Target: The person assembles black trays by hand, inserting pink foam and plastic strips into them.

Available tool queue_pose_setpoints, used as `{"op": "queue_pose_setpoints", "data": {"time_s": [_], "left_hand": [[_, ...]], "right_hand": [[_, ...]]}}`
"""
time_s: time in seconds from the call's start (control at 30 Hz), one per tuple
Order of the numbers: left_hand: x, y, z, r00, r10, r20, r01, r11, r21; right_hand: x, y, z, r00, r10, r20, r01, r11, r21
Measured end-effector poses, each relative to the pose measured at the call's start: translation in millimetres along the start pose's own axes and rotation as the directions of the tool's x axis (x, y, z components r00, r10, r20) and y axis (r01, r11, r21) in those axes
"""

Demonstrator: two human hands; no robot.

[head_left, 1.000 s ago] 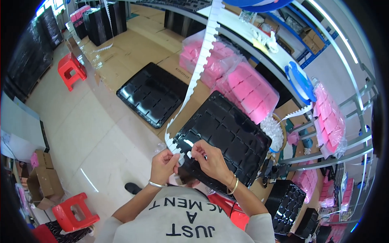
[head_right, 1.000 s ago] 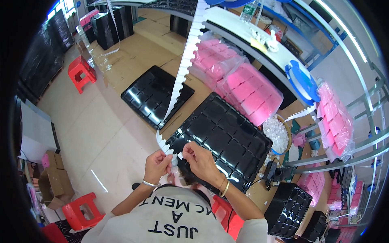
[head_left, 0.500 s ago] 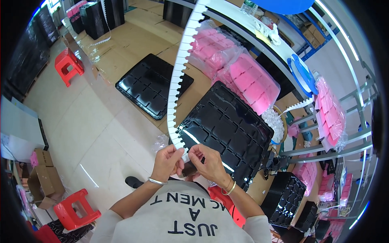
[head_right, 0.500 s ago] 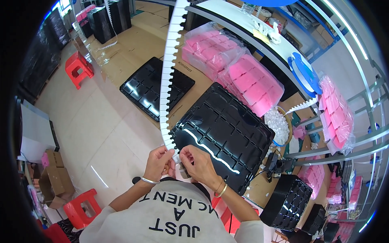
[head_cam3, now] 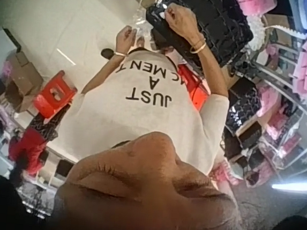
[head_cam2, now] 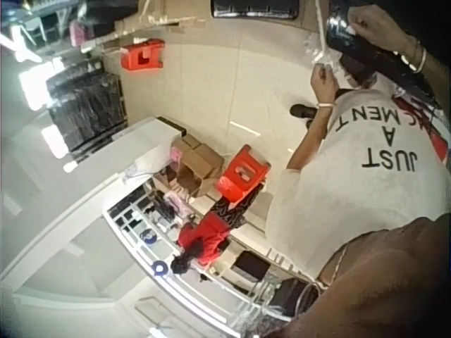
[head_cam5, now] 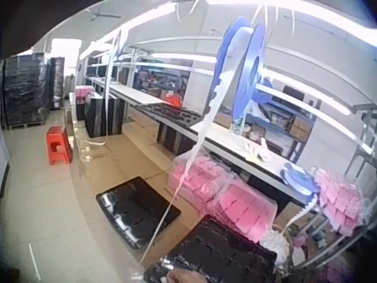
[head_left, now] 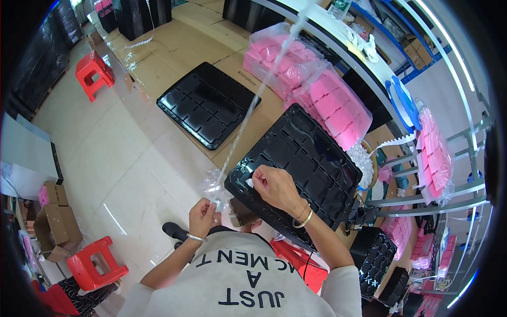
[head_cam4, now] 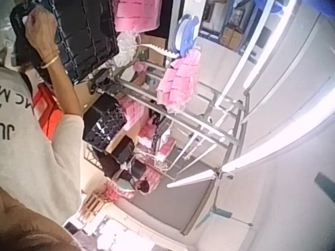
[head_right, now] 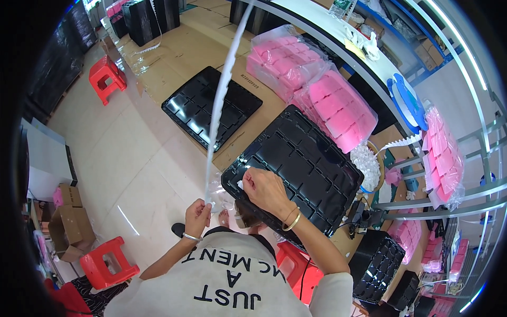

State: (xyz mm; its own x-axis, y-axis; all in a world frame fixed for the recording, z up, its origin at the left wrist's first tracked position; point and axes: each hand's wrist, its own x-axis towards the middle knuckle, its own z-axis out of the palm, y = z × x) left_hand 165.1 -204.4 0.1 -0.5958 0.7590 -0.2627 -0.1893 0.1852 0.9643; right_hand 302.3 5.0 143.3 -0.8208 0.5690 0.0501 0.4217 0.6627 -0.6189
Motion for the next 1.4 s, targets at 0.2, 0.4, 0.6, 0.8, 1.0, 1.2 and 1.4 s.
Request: {"op": "queue_pose_setpoints", "data": {"time_s": [0.2, 0.4, 0.6, 0.8, 1.0, 1.2, 1.4], "left_hand": [[-8, 29, 4, 0.99, -0.087, 0.112, 0.097, 0.991, -0.092], [-6, 60, 18, 0.973, -0.079, 0.216, 0.12, 0.975, -0.186], [1, 80, 24, 0.962, -0.107, 0.249, 0.169, 0.955, -0.243], [8, 88, 28, 0.963, -0.152, 0.22, 0.206, 0.947, -0.245], [-1, 101, 36, 0.933, -0.114, 0.341, 0.213, 0.939, -0.269], [-8, 114, 56, 0.88, -0.103, 0.464, 0.236, 0.942, -0.239], [-10, 123, 76, 0.814, -0.125, 0.568, 0.279, 0.941, -0.192]], "right_hand": [[5, 3, 12, 1.0, -0.013, -0.016, 0.01, 0.99, -0.137], [3, -2, 18, 0.998, 0.003, -0.057, -0.012, 0.988, -0.156], [-1, 2, 27, 0.994, -0.054, -0.1, 0.03, 0.974, -0.225], [-33, -41, 23, 0.977, -0.164, -0.138, 0.171, 0.984, 0.043], [-78, -46, 11, 0.99, 0.048, -0.13, -0.009, 0.96, 0.281], [-91, -42, 0, 0.961, 0.222, -0.164, -0.142, 0.906, 0.398], [-106, -32, -10, 0.926, 0.304, -0.222, -0.175, 0.869, 0.462]]}}
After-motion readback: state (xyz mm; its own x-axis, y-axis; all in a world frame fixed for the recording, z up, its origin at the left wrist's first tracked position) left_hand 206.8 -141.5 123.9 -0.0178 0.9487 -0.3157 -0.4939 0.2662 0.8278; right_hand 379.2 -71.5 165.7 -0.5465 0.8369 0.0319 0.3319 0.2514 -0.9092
